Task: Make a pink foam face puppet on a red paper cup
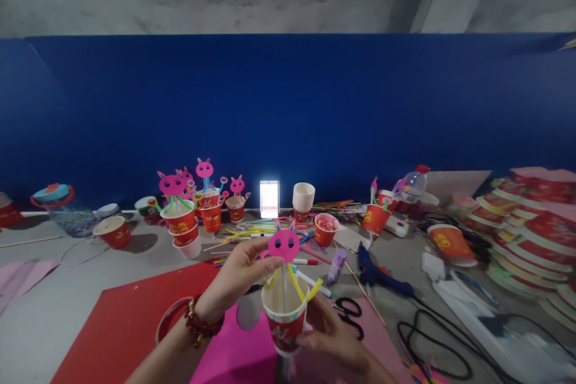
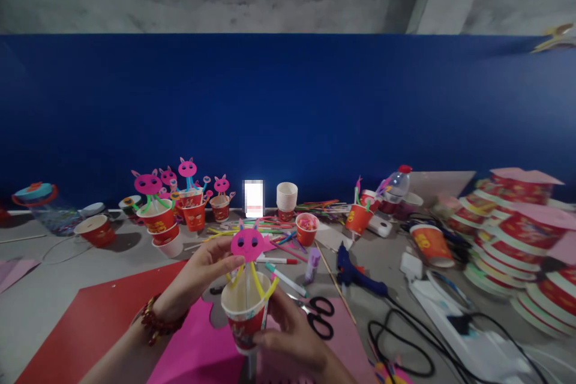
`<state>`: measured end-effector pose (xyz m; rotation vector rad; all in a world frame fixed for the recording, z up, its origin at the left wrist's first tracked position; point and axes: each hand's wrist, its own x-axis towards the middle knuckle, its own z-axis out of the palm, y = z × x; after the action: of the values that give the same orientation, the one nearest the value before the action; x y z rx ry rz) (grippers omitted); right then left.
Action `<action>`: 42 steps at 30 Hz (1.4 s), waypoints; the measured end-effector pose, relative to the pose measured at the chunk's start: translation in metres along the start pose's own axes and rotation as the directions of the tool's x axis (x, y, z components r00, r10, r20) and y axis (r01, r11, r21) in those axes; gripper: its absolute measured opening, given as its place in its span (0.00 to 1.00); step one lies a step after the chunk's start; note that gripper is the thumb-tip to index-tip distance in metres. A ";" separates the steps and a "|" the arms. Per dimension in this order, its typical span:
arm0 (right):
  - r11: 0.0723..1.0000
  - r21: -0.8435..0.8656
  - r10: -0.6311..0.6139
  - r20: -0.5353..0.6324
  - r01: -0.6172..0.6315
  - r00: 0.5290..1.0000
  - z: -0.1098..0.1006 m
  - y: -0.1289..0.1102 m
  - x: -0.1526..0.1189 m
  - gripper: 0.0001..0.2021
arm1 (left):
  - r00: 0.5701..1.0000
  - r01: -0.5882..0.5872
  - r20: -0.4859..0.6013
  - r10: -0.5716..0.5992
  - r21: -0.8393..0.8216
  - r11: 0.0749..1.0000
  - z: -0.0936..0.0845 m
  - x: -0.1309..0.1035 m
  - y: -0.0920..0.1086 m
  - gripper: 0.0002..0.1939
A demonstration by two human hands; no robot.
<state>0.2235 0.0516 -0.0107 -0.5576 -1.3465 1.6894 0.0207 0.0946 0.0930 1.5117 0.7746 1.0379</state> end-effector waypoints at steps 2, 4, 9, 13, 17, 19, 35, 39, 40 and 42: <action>1.000 0.000 -0.011 0.002 0.011 1.000 0.000 0.001 0.000 0.37 | 1.000 -0.008 0.012 0.008 0.001 1.000 0.000 0.000 -0.002 0.17; 1.000 -0.007 -0.021 -0.009 0.021 1.000 -0.001 0.002 0.000 0.36 | 1.000 -0.016 0.013 0.016 -0.016 1.000 0.000 0.001 -0.005 0.18; 0.999 -0.046 -0.029 -0.015 0.028 0.999 -0.003 0.005 -0.001 0.37 | 1.000 -0.014 -0.011 0.014 0.011 1.000 0.000 0.003 -0.011 0.18; 0.998 -0.056 -0.039 -0.017 0.038 0.999 -0.002 0.002 -0.002 0.37 | 0.998 -0.060 -0.031 0.062 0.056 0.997 0.001 0.001 -0.010 0.13; 0.998 -0.038 -0.060 -0.033 0.059 0.998 0.000 -0.002 -0.002 0.38 | 0.989 -0.114 -0.075 0.127 0.157 0.981 0.004 -0.005 -0.001 0.11; 0.997 -0.041 -0.065 -0.045 0.063 0.997 0.001 -0.003 -0.002 0.38 | 0.983 -0.129 -0.099 0.151 0.204 0.970 0.005 -0.009 0.002 0.11; 0.974 0.223 -0.006 -0.084 0.025 0.996 0.001 0.009 0.007 0.33 | 0.992 -0.040 -0.120 -0.026 -0.517 0.855 0.025 -0.030 -0.030 0.30; 0.976 0.214 -0.011 -0.090 0.030 0.996 0.001 0.010 0.007 0.32 | 0.994 0.078 -0.026 -0.102 -0.474 0.877 0.032 -0.051 -0.057 0.35; 0.980 0.199 -0.006 -0.094 0.024 0.996 0.001 0.010 0.007 0.31 | 0.992 0.099 -0.026 -0.123 -0.450 0.888 0.033 -0.055 -0.061 0.35; 0.987 0.162 0.010 -0.096 0.006 0.995 0.002 0.010 0.008 0.32 | 0.987 0.121 -0.044 -0.152 -0.414 0.902 0.036 -0.058 -0.068 0.34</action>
<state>0.2144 0.0566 -0.0182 -0.5394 -1.1277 1.7331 0.0337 0.0411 0.0139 1.0484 0.6539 1.0780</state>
